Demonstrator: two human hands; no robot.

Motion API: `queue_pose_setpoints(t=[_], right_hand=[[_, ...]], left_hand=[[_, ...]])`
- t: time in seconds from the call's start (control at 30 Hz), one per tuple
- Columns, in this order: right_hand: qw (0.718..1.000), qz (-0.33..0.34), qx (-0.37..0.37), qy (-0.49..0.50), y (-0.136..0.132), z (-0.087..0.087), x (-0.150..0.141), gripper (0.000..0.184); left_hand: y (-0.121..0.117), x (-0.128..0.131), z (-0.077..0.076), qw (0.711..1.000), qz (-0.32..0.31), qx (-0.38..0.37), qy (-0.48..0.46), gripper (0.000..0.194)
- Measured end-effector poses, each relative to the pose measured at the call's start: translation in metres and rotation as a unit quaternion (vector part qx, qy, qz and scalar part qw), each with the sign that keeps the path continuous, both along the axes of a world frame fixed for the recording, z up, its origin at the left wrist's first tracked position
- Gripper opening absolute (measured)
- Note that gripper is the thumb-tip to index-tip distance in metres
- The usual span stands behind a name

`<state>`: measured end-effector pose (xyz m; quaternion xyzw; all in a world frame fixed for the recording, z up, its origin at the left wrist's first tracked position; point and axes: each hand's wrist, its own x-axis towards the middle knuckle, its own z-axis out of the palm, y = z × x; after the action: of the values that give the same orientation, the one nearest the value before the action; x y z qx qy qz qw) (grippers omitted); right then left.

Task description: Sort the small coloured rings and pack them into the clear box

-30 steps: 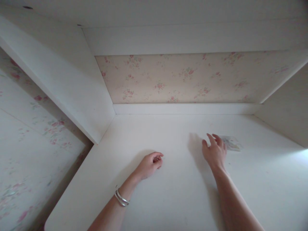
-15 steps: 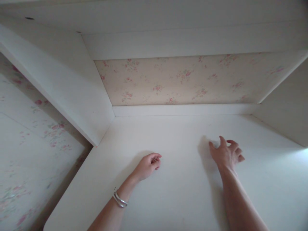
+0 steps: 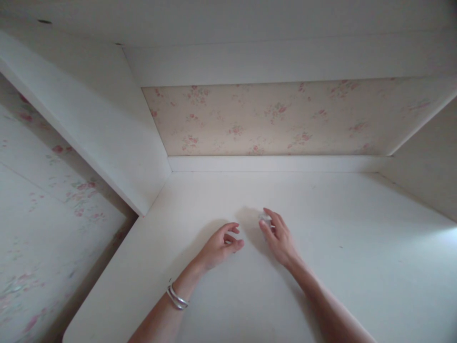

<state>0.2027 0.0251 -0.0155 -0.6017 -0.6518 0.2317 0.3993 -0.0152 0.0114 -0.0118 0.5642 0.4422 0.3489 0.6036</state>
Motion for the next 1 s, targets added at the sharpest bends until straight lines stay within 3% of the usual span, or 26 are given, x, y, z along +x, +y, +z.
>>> queue_pose_setpoints(t=[0.13, 0.27, 0.37, 0.73, 1.0], right_hand=[[0.990, 0.125, -0.007, 0.059, -0.027, 0.004, -0.043, 0.043], [0.983, 0.160, -0.017, 0.086, -0.037, 0.009, -0.050, 0.041], [0.980, 0.171, -0.032, 0.097, -0.038, 0.010, -0.048, 0.043], [0.972, 0.203, -0.025, 0.116, -0.037, 0.014, -0.044, 0.042], [0.971, 0.189, -0.007, 0.143, -0.035, 0.013, -0.046, 0.040]], left_hand=[[-0.002, 0.001, 0.007, 0.998, -0.033, 0.008, -0.050, 0.070], [-0.006, 0.004, 0.011, 0.995, -0.091, 0.040, -0.029, 0.081], [-0.008, 0.007, 0.011, 0.993, -0.093, 0.066, 0.000, 0.090], [-0.011, 0.010, 0.027, 0.993, -0.058, 0.095, 0.035, 0.061], [-0.010, 0.011, 0.026, 0.995, -0.042, 0.088, 0.027, 0.060]])
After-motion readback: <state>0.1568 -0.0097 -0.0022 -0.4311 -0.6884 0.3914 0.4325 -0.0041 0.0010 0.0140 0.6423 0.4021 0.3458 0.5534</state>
